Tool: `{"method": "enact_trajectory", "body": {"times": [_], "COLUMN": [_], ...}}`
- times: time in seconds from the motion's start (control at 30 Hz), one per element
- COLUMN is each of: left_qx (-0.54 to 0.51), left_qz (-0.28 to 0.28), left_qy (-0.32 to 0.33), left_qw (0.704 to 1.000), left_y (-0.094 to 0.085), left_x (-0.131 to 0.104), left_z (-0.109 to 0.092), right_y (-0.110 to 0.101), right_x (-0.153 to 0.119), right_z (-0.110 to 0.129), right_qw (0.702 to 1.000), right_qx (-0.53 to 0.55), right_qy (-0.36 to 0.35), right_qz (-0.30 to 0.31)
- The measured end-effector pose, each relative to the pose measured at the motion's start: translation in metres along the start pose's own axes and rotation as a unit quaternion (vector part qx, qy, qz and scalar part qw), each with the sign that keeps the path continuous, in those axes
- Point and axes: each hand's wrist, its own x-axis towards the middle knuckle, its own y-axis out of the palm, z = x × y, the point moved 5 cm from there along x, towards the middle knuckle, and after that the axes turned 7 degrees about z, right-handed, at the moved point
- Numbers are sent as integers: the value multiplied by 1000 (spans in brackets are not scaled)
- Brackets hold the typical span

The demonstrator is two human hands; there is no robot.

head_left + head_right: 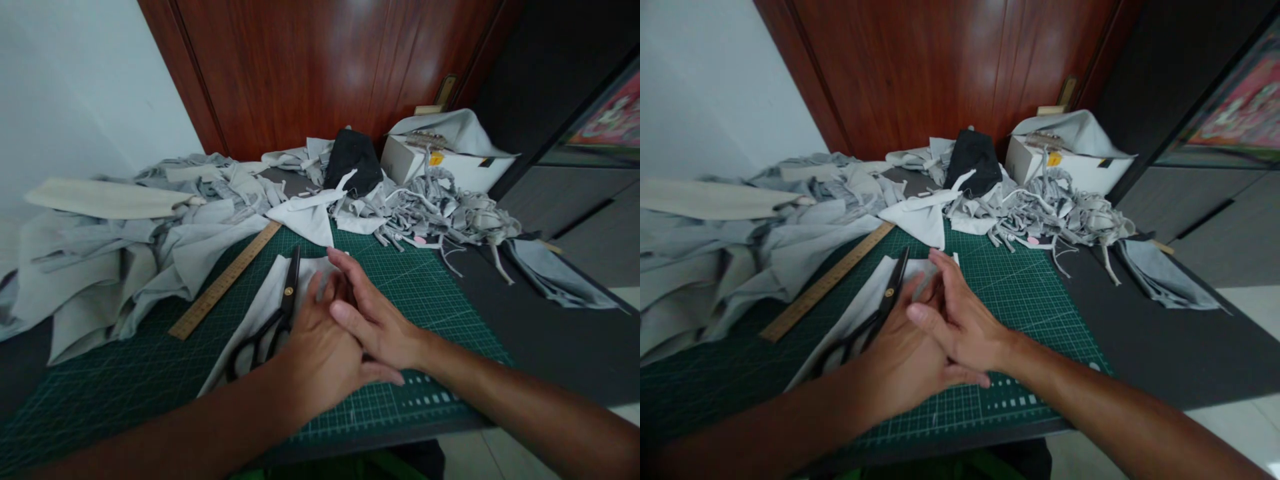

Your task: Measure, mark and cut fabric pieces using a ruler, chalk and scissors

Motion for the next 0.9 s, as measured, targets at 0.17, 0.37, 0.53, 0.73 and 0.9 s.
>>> {"method": "enact_trajectory", "body": {"times": [0.17,0.37,0.53,0.73,0.9], "left_qx": [53,-13,-21,-121,-173], "left_qz": [24,65,67,-56,-87], "left_qy": [13,26,20,103,96], "left_qw": [998,997,997,986,976], "left_y": [2,24,29,8,1], "left_x": [-35,-41,-40,-45,-46], "left_z": [-20,-29,-35,-38,-32], "right_y": [-1,10,17,8,2], "right_x": [5,17,23,14,1], "right_z": [-14,23,25,-11,-23], "right_qw": [996,998,998,989,964], "right_qx": [-5,9,-4,-130,-236], "right_qy": [85,51,15,9,34], "right_qz": [22,37,61,73,114]}}
